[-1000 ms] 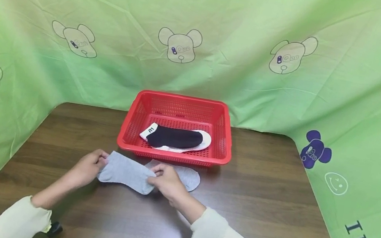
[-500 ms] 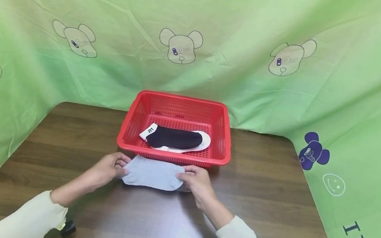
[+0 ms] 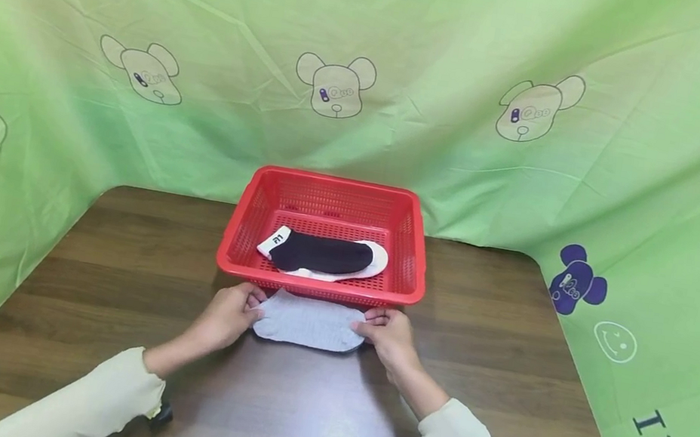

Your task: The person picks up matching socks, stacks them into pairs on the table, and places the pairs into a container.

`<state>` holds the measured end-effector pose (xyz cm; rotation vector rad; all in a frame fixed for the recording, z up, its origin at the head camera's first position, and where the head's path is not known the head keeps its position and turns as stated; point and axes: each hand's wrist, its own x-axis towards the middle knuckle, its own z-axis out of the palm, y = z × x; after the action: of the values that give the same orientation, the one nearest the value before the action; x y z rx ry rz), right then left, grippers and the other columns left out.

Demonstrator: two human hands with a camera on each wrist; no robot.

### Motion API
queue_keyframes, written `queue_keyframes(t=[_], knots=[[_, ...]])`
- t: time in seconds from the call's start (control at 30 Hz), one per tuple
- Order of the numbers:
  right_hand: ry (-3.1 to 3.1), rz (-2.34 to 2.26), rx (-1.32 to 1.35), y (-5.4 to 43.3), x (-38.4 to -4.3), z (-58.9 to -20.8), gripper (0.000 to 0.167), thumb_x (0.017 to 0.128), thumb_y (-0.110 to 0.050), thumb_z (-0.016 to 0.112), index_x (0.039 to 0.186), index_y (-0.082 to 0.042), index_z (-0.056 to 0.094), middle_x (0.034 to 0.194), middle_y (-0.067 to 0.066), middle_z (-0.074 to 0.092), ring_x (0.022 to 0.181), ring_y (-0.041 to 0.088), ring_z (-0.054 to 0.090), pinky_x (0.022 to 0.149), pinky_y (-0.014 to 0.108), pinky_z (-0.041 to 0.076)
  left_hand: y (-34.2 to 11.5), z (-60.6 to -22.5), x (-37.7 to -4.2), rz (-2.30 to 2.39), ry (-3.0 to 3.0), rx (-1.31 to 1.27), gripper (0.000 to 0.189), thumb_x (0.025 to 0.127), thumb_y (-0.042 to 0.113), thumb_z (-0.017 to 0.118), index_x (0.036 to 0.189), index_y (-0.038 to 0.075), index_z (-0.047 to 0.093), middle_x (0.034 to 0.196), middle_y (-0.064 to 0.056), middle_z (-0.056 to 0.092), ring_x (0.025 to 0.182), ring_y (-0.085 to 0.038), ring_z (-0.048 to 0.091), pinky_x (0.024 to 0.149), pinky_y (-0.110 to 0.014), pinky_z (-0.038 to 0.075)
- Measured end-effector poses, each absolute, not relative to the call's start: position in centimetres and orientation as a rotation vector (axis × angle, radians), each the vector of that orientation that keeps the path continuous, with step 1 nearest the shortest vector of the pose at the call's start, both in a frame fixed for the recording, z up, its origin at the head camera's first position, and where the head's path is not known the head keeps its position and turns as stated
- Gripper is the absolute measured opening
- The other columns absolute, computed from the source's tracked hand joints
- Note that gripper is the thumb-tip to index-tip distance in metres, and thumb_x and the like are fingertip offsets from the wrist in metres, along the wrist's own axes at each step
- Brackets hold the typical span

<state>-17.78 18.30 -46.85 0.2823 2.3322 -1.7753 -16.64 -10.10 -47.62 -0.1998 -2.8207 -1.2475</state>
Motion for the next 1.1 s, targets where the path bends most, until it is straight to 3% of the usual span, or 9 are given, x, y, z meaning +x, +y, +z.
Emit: queue_keyframes(t=[0.23,0.53,0.73,0.97,1.1], knots=[[2.791,-1.299,0.123,18.7,-18.4,-48.3,0.029,0.074,-0.015,0.089,0.088,-0.001,0.068,0.078,0.006,0.070,0.069,0.007,0.059,0.069,0.024,0.047,-9.3,-48.7,-16.7,-0.967,-2.790,-0.290,0.015,0.080,-0.005,0.073,0.094,-0.005,0.067,0.084,-0.016,0.068,0.083,-0.034,0.064,0.076,-0.047,0.052],[2.865,-1.172,0.056,18.6,-18.3,-48.6,0.032,0.079,-0.021,0.085,0.097,-0.001,0.069,0.092,0.012,0.073,0.086,0.023,0.068,0.079,0.035,0.053,-8.9,-48.5,-16.9,-0.844,-2.864,-0.293,0.016,0.077,0.002,0.076,0.085,-0.005,0.064,0.076,-0.016,0.062,0.083,-0.039,0.058,0.081,-0.049,0.045],[2.871,-1.158,-0.003,18.2,-18.2,-48.4,0.030,0.079,-0.014,0.085,0.100,0.000,0.069,0.086,0.009,0.072,0.078,0.016,0.065,0.074,0.030,0.051,-8.8,-48.6,-16.9,-0.796,-2.871,-0.373,0.018,0.074,-0.003,0.076,0.080,-0.004,0.059,0.076,-0.019,0.061,0.082,-0.040,0.058,0.080,-0.049,0.045],[2.888,-1.174,-0.098,18.1,-18.0,-48.4,0.021,0.079,-0.010,0.081,0.095,0.000,0.071,0.078,0.005,0.068,0.072,0.011,0.058,0.070,0.029,0.048,-8.7,-48.7,-16.9,-0.889,-2.913,-0.356,0.022,0.074,-0.003,0.071,0.068,0.004,0.052,0.070,-0.014,0.058,0.079,-0.037,0.058,0.074,-0.046,0.044],[2.861,-1.237,-0.193,18.4,-17.3,-47.9,0.015,0.078,-0.008,0.078,0.089,-0.001,0.070,0.075,0.002,0.063,0.067,0.007,0.055,0.065,0.025,0.045,-8.7,-48.1,-16.5,-1.003,-2.941,-0.318,0.011,0.079,-0.001,0.072,0.078,0.000,0.061,0.077,-0.014,0.062,0.082,-0.032,0.055,0.078,-0.044,0.043]])
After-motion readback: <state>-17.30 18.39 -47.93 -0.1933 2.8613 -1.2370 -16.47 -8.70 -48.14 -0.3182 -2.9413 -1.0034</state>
